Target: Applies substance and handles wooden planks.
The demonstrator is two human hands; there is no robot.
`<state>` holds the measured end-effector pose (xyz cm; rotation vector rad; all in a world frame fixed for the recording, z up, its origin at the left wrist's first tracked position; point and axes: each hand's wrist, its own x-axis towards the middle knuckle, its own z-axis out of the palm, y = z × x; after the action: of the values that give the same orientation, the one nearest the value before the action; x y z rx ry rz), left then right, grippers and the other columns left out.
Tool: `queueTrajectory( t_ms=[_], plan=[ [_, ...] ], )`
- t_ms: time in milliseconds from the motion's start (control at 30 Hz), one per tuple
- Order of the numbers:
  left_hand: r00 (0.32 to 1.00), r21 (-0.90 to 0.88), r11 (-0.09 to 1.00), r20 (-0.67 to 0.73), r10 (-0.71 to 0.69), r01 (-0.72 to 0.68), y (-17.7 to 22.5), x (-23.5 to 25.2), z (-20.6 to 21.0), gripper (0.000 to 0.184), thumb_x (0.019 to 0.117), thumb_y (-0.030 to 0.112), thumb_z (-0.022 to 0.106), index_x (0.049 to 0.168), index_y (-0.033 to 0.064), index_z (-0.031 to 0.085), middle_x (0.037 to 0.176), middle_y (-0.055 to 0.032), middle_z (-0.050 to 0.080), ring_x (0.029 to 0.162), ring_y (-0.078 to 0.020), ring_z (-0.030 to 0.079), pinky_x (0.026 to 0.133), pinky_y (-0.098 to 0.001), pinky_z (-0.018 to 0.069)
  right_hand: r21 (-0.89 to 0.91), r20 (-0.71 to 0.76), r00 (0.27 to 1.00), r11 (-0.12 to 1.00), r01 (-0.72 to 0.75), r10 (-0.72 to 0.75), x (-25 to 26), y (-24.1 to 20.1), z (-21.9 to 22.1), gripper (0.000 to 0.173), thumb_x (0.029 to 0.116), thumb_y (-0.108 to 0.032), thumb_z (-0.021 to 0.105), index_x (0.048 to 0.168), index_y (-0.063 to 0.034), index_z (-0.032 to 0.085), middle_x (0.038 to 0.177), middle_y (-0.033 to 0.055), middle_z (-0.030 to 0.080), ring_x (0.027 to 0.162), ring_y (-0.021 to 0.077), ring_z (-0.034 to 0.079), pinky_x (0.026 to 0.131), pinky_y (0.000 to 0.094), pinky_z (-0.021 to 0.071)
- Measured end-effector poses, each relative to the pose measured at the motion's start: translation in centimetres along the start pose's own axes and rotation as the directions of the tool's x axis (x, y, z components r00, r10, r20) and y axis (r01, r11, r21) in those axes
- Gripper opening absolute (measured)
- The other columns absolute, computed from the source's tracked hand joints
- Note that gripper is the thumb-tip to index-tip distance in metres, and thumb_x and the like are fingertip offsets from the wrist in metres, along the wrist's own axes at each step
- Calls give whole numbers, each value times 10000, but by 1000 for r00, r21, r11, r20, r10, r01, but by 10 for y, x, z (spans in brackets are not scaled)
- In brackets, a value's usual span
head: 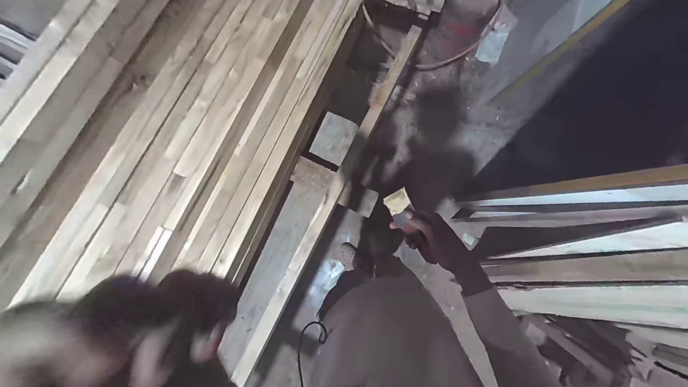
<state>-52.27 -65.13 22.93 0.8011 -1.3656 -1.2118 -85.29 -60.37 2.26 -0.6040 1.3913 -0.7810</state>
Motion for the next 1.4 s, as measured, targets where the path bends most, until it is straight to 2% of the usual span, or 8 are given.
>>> queueTrajectory(
  t_ms=[133,233,367,500,833,1033,1233,1400],
  plan=[
    [909,734,589,-94,-406,339,-173,-24,-14,853,831,597,742,1403,9,510,1183,-136,677,1033,-240,681,851,-426,591,-271,24,988,950,152,-151,41,-27,17,370,1110,-287,399,1315,-52,599,921,81,679,700,131,641,638,291,558],
    [561,884,116,-181,-808,453,-245,-51,-33,954,779,530,818,1567,207,387,1384,-168,622,1233,-394,621,983,-671,497,-568,-57,901,756,325,-430,84,-40,33,389,1056,-258,575,1428,-145,577,1148,144,702,919,262,703,806,459,594],
    [604,861,281,-37,-796,423,-274,-73,-45,622,863,376,758,1414,136,595,1231,-162,712,1126,-353,689,969,-636,526,-778,-75,800,537,326,-595,101,-34,53,595,957,-47,683,1497,-253,542,1475,163,520,1236,342,603,997,491,544],
    [577,882,-21,-326,-749,471,-265,-70,-20,487,915,379,688,1381,256,618,1131,-142,739,1022,-377,718,797,-648,575,-885,-146,816,443,145,-559,132,-8,41,484,1012,-179,577,1482,-290,537,1403,167,545,1186,330,610,953,488,557],
    [683,906,-97,-377,-626,412,-265,-83,-5,470,981,290,626,1449,277,583,1273,-148,681,1134,-372,681,854,-616,578,-903,73,985,410,131,-156,54,-64,145,305,997,-26,517,1270,83,597,1282,297,591,1206,434,594,1007,551,495],
    [541,606,482,99,-835,633,-256,-85,-102,417,905,354,777,1142,20,695,897,-63,734,848,-146,691,853,-408,567,-735,276,960,654,179,48,38,-55,109,337,1058,-285,533,1245,-35,660,945,166,670,735,261,636,682,444,536],
    [663,877,143,-231,-712,459,-233,-68,-41,1030,766,603,827,1559,105,398,1390,-239,588,1246,-430,591,1014,-642,484,-497,75,997,867,28,11,63,-96,-1,390,1078,-362,500,1331,-90,619,928,63,677,621,112,591,566,298,524],
    [774,937,-89,-330,-540,338,-292,-57,0,497,955,207,664,1371,-37,545,1291,-278,634,1197,-439,632,979,-612,500,-556,12,1000,831,18,-13,111,-159,-58,345,1099,-322,480,1279,-79,646,831,74,649,549,119,543,501,277,475]
  ],
)
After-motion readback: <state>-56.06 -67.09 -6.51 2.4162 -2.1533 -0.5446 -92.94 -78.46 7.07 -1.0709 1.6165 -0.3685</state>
